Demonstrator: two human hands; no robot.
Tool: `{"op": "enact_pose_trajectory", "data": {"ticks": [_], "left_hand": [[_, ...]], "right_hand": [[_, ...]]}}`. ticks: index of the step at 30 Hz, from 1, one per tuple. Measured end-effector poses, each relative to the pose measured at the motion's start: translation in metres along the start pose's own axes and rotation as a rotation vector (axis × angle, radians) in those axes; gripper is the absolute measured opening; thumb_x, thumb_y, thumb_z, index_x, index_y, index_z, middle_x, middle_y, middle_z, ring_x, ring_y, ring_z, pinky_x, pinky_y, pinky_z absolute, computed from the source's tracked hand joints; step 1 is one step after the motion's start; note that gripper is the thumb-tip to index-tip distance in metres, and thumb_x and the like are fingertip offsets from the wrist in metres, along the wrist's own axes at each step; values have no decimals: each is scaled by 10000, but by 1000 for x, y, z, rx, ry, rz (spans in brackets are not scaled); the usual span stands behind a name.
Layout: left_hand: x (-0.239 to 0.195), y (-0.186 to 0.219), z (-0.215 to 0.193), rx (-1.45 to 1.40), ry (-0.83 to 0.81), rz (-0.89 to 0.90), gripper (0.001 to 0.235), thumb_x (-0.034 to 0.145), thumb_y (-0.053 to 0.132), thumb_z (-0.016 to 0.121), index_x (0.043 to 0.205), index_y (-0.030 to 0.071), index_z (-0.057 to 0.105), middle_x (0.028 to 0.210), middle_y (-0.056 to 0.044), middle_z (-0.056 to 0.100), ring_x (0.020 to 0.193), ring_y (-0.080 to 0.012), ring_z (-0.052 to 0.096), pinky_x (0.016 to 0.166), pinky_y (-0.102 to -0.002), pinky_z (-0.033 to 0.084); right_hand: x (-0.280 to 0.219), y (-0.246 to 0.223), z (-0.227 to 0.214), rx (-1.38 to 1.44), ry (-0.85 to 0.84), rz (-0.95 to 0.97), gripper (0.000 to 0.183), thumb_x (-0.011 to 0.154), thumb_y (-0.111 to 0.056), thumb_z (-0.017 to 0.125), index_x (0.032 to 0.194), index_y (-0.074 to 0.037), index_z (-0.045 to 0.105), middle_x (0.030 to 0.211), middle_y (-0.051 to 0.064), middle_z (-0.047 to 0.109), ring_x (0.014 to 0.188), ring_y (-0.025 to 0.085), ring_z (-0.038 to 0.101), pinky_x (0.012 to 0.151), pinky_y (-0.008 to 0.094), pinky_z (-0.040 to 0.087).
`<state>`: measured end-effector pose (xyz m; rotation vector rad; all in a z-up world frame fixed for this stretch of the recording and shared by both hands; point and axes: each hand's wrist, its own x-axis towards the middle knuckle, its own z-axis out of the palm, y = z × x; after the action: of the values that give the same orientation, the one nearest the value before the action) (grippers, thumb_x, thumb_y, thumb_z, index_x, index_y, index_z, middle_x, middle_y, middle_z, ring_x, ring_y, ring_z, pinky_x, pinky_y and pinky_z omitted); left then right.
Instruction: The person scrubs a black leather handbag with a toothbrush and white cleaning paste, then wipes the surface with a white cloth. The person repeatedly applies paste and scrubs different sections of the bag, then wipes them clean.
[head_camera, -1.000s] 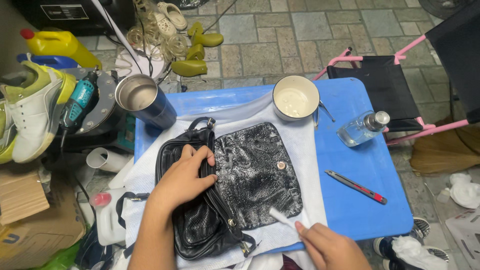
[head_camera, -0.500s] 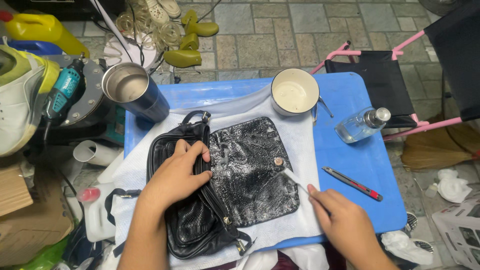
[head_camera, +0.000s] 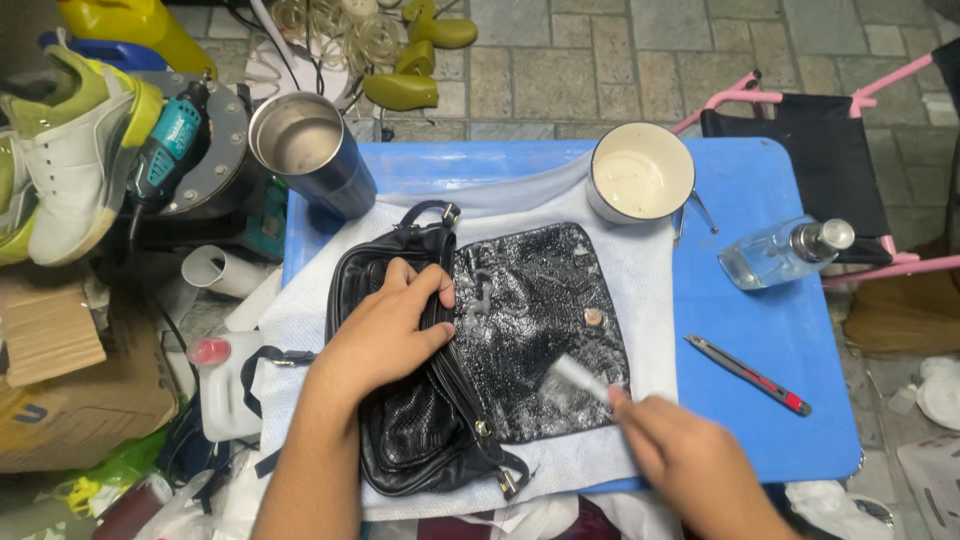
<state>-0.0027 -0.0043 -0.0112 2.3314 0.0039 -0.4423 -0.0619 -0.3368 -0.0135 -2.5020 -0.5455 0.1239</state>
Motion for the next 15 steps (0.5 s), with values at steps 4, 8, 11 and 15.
{"op": "enact_pose_trajectory", "data": {"ticks": [4, 8, 11, 15], "left_hand": [[1, -1, -1, -13, 48, 71, 331, 809, 241, 736, 1076, 180, 549, 1127, -184, 515, 971, -450, 664, 873, -482, 527], [-1, 0, 0, -16, 40, 44, 338, 804, 247, 743, 1076, 181, 555, 1133, -184, 520, 966, -460, 668, 881, -482, 529], [-3, 0, 1, -17, 47, 53, 335, 803, 237, 736, 1080, 182, 557, 1136, -185, 520, 964, -459, 671, 885, -479, 531], [-1, 3, -3, -7, 21, 29, 342, 794, 238, 739, 1073, 181, 549, 1140, -176, 521, 970, -455, 667, 875, -480, 536]], "right_hand": [[11, -11, -1, -66, -4, 79, 353, 867, -186, 682, 1213, -144, 738, 826, 136, 664, 636, 358, 670, 575, 447, 527], [9, -21, 4, 34, -150, 84, 312, 863, -199, 693, 1161, -180, 782, 742, 126, 660, 603, 346, 682, 567, 445, 533], [11, -16, 3, -85, 119, 94, 244, 905, -177, 658, 1123, -99, 733, 820, 136, 663, 681, 387, 663, 578, 445, 521], [13, -12, 8, -57, -91, -9, 144, 898, -250, 686, 917, -125, 756, 737, 109, 651, 631, 359, 673, 560, 453, 525]]}}
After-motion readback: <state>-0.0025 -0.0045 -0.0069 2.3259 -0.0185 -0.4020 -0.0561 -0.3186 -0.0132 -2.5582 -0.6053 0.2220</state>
